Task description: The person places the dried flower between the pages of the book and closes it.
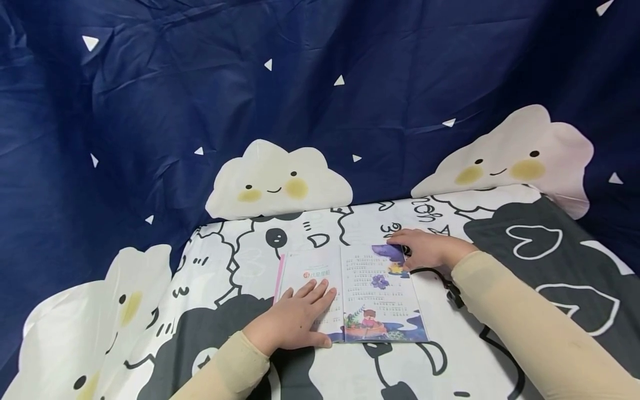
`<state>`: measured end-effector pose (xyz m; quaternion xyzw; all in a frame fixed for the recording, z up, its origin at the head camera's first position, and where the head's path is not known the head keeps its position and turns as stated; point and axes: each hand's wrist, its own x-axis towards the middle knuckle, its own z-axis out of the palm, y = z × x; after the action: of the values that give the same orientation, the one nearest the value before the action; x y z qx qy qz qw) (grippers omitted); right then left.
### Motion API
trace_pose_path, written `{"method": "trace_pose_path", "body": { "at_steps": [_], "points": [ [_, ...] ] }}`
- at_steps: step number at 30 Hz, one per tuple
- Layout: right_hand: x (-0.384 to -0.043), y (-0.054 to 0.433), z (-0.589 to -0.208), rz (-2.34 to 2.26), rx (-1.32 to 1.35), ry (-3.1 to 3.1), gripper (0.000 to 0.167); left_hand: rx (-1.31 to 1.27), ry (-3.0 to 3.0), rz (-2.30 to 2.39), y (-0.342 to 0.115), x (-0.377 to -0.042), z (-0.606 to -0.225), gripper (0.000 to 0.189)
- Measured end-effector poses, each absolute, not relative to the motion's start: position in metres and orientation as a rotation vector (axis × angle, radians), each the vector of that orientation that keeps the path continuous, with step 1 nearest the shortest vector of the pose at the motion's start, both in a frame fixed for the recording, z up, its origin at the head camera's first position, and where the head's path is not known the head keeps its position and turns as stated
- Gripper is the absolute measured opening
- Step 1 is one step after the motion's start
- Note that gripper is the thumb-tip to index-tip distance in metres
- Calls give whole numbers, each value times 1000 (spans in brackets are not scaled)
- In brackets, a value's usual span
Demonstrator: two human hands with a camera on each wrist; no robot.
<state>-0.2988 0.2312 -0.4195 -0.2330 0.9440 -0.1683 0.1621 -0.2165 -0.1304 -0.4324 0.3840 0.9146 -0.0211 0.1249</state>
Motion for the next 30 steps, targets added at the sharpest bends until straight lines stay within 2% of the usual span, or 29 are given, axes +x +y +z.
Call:
{"method": "trace_pose_path", "body": {
  "at_steps": [8,14,17,22,30],
  "points": [
    [-298,231,-418,-532,-658,2693,72,1121,2669,-61,-131,-217,-432,99],
    [-298,232,-419,-633,-586,2692,64,1123,2668,-54,-131,-217,-431,99],
    [-298,230,-421,-657,-562,2720,52,1119,2667,-57,-131,-217,-432,99],
    [-297,224,-425,-634,-624,2822,10,1123,2666,-63,-132,-216,-433,99],
    [-296,223,-426,-664,-615,2907,13,1131,2663,-55,-132,-216,-432,98]
  ]
}}
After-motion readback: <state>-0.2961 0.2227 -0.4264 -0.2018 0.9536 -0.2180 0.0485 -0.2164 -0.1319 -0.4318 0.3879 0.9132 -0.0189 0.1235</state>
